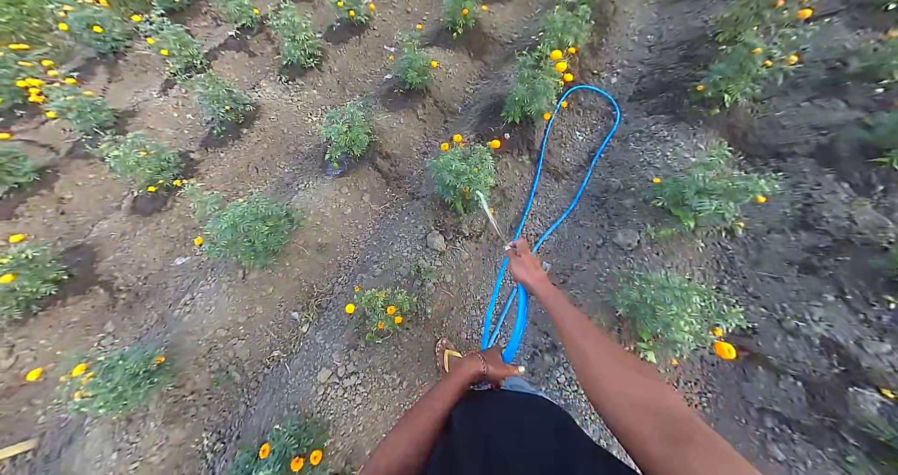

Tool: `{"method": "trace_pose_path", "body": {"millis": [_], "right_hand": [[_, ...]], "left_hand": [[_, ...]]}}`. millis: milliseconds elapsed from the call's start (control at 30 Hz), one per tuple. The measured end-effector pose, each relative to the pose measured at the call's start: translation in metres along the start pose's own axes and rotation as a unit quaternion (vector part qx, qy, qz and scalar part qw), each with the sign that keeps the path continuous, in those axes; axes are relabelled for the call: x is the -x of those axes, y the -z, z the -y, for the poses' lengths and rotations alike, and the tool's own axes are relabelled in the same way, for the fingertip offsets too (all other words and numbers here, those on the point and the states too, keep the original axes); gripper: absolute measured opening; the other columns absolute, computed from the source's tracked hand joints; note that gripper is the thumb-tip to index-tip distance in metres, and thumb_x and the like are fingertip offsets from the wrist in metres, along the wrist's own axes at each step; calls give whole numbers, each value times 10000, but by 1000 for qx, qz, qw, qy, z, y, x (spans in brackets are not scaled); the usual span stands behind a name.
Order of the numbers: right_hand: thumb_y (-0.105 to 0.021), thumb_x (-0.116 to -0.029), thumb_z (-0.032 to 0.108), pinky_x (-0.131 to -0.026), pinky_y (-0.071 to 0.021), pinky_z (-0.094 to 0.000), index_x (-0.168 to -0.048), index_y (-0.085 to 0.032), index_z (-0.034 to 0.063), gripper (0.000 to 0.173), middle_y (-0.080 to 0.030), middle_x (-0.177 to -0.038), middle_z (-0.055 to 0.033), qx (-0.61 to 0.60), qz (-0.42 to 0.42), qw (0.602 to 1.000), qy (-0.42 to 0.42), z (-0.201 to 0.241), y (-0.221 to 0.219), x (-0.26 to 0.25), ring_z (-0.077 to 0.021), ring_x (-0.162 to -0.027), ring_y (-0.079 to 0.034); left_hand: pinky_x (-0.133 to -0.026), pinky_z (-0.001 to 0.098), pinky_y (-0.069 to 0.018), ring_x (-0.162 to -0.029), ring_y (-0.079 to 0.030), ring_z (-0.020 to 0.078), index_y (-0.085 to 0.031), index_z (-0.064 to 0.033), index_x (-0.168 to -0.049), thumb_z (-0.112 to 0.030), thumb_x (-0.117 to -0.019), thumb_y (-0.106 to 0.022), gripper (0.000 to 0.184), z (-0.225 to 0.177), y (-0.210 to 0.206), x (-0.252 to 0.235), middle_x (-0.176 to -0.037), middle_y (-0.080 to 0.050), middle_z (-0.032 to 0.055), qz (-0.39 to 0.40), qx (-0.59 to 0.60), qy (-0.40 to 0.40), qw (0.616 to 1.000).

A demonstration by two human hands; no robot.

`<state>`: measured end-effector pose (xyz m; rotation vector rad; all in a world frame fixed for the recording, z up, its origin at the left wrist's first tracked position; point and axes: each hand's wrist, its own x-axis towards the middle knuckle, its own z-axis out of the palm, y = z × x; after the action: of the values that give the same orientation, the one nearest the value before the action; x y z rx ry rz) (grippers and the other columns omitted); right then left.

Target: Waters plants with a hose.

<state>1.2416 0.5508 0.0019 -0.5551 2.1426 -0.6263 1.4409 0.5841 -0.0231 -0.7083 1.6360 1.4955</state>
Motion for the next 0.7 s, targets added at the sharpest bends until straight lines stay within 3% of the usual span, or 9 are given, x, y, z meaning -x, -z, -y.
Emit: {"method": "trace_pose_path", "body": {"millis": [100,200,267,333,433,700], "right_hand": [[-321,-1133,270,-778,-544,-492,-1474,-425,66,411,-635,-1146,-219,-25,-4,1000,-11,-10,6,4,-316,-870,-663],[-336,-1131,272,-875,-536,-516,-1472,-433,64,411,-637,-1233,-232,-19,6,1000,-12,-22,14,12,-343,-1018,-676],[-339,-1130,274,-892,-524,-527,-1468,-440,58,414,-632,-1239,-242,-30,15,999,-7,-32,20,17,-351,-1039,-664],[-334,-1131,274,-854,-528,-509,-1464,-443,59,411,-633,-1198,-230,-47,20,999,-6,-41,26,19,-329,-973,-661],[-312,-1136,290,-711,-527,-430,-1467,-423,85,404,-603,-1042,-168,-74,26,997,-15,-52,35,25,-248,-764,-613],[-321,-1137,302,-664,-525,-407,-1458,-423,90,398,-596,-1009,-145,-107,8,994,8,-76,50,44,-227,-719,-599]], "left_hand": [[-795,415,-495,-788,-571,203,-571,57,-1225,-447,-1040,-575,536,-2,-8,1,-960,-610,142,-18,4,10,1000],[-846,450,-497,-853,-598,245,-587,81,-1206,-466,-1041,-564,572,-8,-20,5,-1016,-629,189,-28,-25,22,999],[-871,482,-495,-897,-614,280,-596,94,-1191,-454,-1042,-564,569,-16,-30,6,-1047,-635,220,-29,-48,24,998],[-856,485,-492,-881,-610,280,-604,90,-1155,-455,-1042,-556,558,-23,-39,5,-1024,-633,212,-37,-61,28,997],[-837,479,-499,-844,-610,265,-612,85,-1133,-462,-1039,-560,557,-28,-50,5,-985,-637,193,-49,-60,28,997],[-824,477,-499,-833,-605,263,-605,69,-1155,-452,-1033,-575,536,-33,-77,-4,-983,-631,187,-66,-73,30,995]]}}
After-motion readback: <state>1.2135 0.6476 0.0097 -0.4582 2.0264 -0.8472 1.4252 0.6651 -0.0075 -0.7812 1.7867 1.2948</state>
